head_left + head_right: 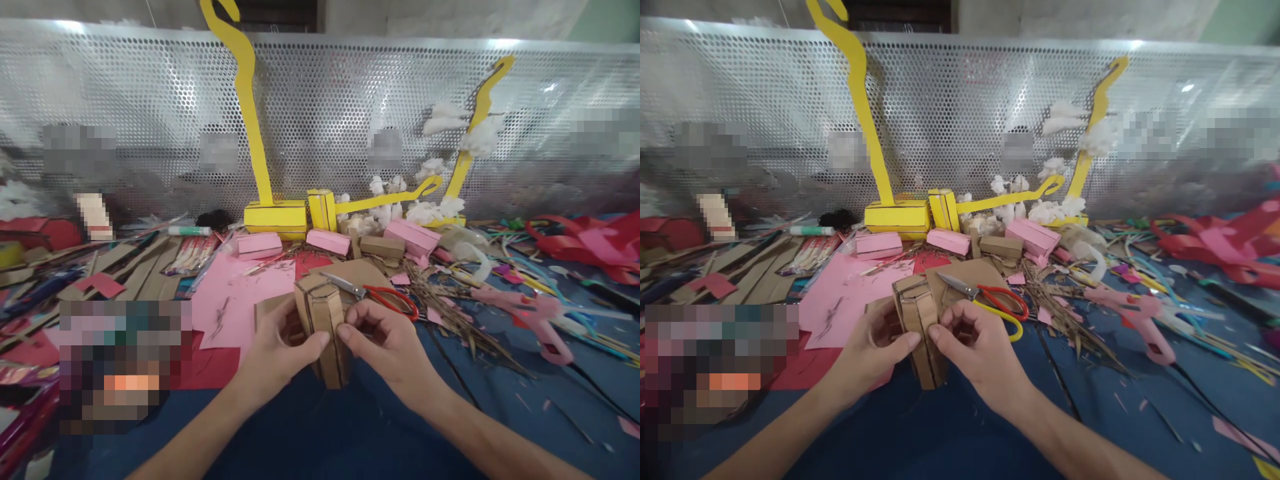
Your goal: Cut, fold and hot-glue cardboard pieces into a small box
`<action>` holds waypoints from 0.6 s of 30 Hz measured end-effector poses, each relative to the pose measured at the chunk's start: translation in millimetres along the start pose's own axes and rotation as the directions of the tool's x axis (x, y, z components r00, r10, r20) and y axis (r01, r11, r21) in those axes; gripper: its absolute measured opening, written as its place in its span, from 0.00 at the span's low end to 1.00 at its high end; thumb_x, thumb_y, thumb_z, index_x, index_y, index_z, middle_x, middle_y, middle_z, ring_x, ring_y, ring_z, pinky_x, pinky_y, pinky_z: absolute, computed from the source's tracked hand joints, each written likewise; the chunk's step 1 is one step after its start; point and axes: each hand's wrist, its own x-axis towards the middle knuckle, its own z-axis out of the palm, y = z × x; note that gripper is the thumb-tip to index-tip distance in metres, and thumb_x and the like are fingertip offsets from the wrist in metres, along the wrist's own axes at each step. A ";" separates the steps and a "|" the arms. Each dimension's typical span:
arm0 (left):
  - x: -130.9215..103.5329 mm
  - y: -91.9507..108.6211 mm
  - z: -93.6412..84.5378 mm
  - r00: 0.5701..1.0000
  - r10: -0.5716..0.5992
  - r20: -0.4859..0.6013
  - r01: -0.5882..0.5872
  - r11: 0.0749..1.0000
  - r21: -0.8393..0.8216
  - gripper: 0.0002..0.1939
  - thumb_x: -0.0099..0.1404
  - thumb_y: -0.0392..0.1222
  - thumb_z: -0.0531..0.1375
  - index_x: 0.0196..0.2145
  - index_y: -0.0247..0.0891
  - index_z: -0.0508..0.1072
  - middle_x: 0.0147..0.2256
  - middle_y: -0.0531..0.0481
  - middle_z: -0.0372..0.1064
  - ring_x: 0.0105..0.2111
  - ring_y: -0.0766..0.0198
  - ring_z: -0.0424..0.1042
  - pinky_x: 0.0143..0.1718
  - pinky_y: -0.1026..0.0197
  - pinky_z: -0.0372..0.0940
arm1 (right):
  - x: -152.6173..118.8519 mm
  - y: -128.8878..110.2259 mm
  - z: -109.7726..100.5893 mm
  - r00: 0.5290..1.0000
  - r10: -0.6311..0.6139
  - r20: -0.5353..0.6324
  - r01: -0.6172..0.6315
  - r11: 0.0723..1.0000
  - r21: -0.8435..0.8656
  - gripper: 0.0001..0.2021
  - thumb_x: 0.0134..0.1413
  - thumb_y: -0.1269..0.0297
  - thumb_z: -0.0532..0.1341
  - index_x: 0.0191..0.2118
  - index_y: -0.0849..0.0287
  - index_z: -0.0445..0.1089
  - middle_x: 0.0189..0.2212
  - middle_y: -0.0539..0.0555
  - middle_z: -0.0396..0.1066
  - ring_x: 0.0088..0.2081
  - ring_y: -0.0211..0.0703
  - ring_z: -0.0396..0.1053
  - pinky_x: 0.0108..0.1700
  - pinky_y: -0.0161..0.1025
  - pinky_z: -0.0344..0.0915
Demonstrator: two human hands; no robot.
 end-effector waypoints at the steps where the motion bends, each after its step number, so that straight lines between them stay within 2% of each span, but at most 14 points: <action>1: 0.0 0.1 0.2 1.000 0.001 -0.003 -0.001 1.000 0.005 0.23 0.61 0.44 0.69 0.52 0.37 0.72 0.49 0.41 0.77 0.46 0.52 0.78 0.48 0.54 0.73 | 0.1 -0.1 0.2 1.000 -0.002 0.001 0.002 1.000 0.002 0.12 0.60 0.57 0.66 0.32 0.58 0.66 0.25 0.46 0.62 0.26 0.34 0.60 0.29 0.32 0.59; 18: -1.0 -3.1 1.1 0.999 0.013 -0.045 -0.012 1.000 0.023 0.22 0.61 0.41 0.69 0.52 0.39 0.73 0.49 0.44 0.78 0.47 0.54 0.78 0.47 0.57 0.74 | 0.1 0.4 0.2 1.000 0.005 -0.019 -0.005 1.000 -0.012 0.11 0.59 0.59 0.66 0.31 0.57 0.66 0.26 0.46 0.63 0.27 0.35 0.61 0.30 0.32 0.62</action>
